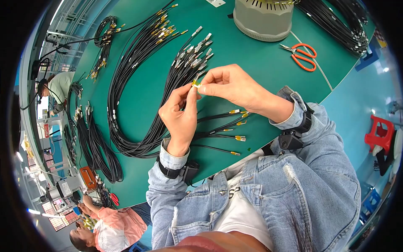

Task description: The person picks up a cable, peels a yellow tape from its end by hand, and places it on the table. They then reach for a small component from a rotating dispenser and attach it to the cable end.

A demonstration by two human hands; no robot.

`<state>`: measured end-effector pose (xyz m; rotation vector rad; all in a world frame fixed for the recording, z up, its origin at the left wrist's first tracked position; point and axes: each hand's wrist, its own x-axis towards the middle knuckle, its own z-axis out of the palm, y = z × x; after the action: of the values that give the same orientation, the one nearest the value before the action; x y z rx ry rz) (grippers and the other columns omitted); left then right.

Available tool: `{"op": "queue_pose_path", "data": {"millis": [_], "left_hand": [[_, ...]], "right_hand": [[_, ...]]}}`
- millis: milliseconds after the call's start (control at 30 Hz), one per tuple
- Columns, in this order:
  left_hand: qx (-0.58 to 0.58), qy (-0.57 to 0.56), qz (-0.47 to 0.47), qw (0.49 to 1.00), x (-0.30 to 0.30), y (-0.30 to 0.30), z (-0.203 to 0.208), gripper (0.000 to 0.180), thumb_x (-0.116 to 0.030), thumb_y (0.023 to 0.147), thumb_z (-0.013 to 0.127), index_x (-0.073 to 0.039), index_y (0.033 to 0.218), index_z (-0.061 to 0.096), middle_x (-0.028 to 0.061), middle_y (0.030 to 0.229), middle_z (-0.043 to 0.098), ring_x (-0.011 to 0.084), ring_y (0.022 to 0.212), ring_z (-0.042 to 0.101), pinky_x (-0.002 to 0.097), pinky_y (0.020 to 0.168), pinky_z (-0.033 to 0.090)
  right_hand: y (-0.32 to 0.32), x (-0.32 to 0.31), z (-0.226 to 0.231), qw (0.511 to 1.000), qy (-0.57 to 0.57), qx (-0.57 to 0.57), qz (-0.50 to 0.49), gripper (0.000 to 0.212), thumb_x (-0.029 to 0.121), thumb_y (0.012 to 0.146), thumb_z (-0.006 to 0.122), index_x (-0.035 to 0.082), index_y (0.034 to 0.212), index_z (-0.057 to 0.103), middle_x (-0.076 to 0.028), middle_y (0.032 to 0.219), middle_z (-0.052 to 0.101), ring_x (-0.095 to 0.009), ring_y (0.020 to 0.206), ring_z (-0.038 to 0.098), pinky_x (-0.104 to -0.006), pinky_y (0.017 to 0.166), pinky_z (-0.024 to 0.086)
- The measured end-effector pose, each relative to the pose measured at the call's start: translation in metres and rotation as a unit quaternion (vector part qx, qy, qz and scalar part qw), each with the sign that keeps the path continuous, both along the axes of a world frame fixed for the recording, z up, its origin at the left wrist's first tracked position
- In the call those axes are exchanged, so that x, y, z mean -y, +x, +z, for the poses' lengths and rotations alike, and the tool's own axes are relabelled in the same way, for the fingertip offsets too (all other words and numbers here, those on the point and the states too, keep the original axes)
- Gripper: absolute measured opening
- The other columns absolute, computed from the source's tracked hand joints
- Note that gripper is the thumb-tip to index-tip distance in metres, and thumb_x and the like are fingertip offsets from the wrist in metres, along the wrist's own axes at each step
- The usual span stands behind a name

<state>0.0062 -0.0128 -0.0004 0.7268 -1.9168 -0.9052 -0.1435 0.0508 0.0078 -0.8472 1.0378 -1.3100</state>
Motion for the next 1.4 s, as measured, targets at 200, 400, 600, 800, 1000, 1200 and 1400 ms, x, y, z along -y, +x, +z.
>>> {"op": "queue_pose_path", "data": {"millis": [200, 400, 600, 800, 1000, 1200, 1400], "left_hand": [[-0.03, 0.108, -0.022, 0.993, -0.001, 0.0, 0.005, 0.009, -0.001, 0.08, 0.06, 0.004, 0.087, 0.061, 0.0075, 0.07, 0.063, 0.0087, 0.058, 0.059, 0.0197, 0.05, 0.046], [0.035, 0.113, -0.036, 0.992, -0.003, 0.003, 0.01, 0.007, -0.003, 0.084, 0.056, 0.002, 0.086, 0.06, 0.0083, 0.068, 0.062, 0.0104, 0.055, 0.059, 0.0211, 0.048, 0.045], [0.059, 0.047, -0.034, 0.997, -0.004, 0.003, 0.008, 0.012, -0.008, 0.088, 0.051, 0.002, 0.084, 0.058, 0.0038, 0.056, 0.058, 0.0032, 0.041, 0.045, 0.0177, 0.037, 0.033], [0.072, 0.049, -0.037, 0.996, -0.005, 0.003, 0.009, 0.014, -0.009, 0.089, 0.049, 0.001, 0.083, 0.057, 0.0026, 0.055, 0.056, 0.0037, 0.042, 0.046, 0.0181, 0.038, 0.033], [0.064, 0.05, -0.056, 0.995, -0.003, 0.004, 0.008, 0.017, -0.012, 0.09, 0.048, 0.0, 0.081, 0.056, 0.0007, 0.052, 0.052, 0.0045, 0.044, 0.048, 0.019, 0.039, 0.034], [0.1, 0.054, -0.072, 0.991, -0.002, 0.007, 0.011, 0.012, -0.011, 0.088, 0.051, -0.002, 0.08, 0.055, 0.0051, 0.052, 0.053, 0.0136, 0.043, 0.053, 0.0261, 0.039, 0.038], [0.136, -0.086, -0.079, 0.984, 0.003, 0.011, 0.01, 0.008, -0.01, 0.085, 0.055, -0.003, 0.081, 0.054, 0.0073, 0.051, 0.052, 0.0196, 0.043, 0.053, 0.0286, 0.038, 0.039]], "right_hand": [[0.0, 0.0, -0.001, 1.0, 0.003, -0.008, -0.005, 0.011, 0.011, 0.083, 0.06, 0.0, 0.087, 0.059, -0.002, 0.083, 0.06, -0.006, 0.076, 0.053, -0.0213, 0.069, 0.043], [0.0, 0.0, -0.001, 1.0, 0.022, -0.006, -0.003, 0.011, 0.012, 0.083, 0.06, 0.001, 0.086, 0.059, -0.001, 0.082, 0.06, -0.005, 0.074, 0.052, -0.0194, 0.065, 0.041], [0.001, -0.001, 0.003, 1.0, 0.021, -0.009, 0.001, 0.011, 0.012, 0.083, 0.06, 0.001, 0.086, 0.059, 0.0, 0.081, 0.059, -0.004, 0.073, 0.051, -0.019, 0.063, 0.04], [0.001, 0.0, 0.0, 1.0, 0.011, -0.009, -0.004, 0.011, 0.011, 0.084, 0.059, 0.0, 0.085, 0.059, -0.001, 0.082, 0.059, -0.005, 0.074, 0.051, -0.0196, 0.065, 0.041], [0.002, 0.0, -0.001, 1.0, 0.004, -0.029, -0.008, 0.011, 0.011, 0.084, 0.058, 0.0, 0.085, 0.058, -0.002, 0.084, 0.06, -0.006, 0.077, 0.053, -0.0206, 0.069, 0.043], [0.002, 0.0, -0.001, 1.0, -0.009, -0.026, -0.012, 0.013, 0.012, 0.082, 0.06, -0.001, 0.083, 0.059, -0.002, 0.08, 0.06, -0.007, 0.075, 0.054, -0.0217, 0.069, 0.044], [-0.003, -0.001, 0.001, 1.0, -0.013, -0.018, 0.015, 0.007, 0.008, 0.083, 0.059, 0.001, 0.082, 0.058, -0.001, 0.083, 0.058, -0.006, 0.076, 0.053, -0.0203, 0.069, 0.043]]}}
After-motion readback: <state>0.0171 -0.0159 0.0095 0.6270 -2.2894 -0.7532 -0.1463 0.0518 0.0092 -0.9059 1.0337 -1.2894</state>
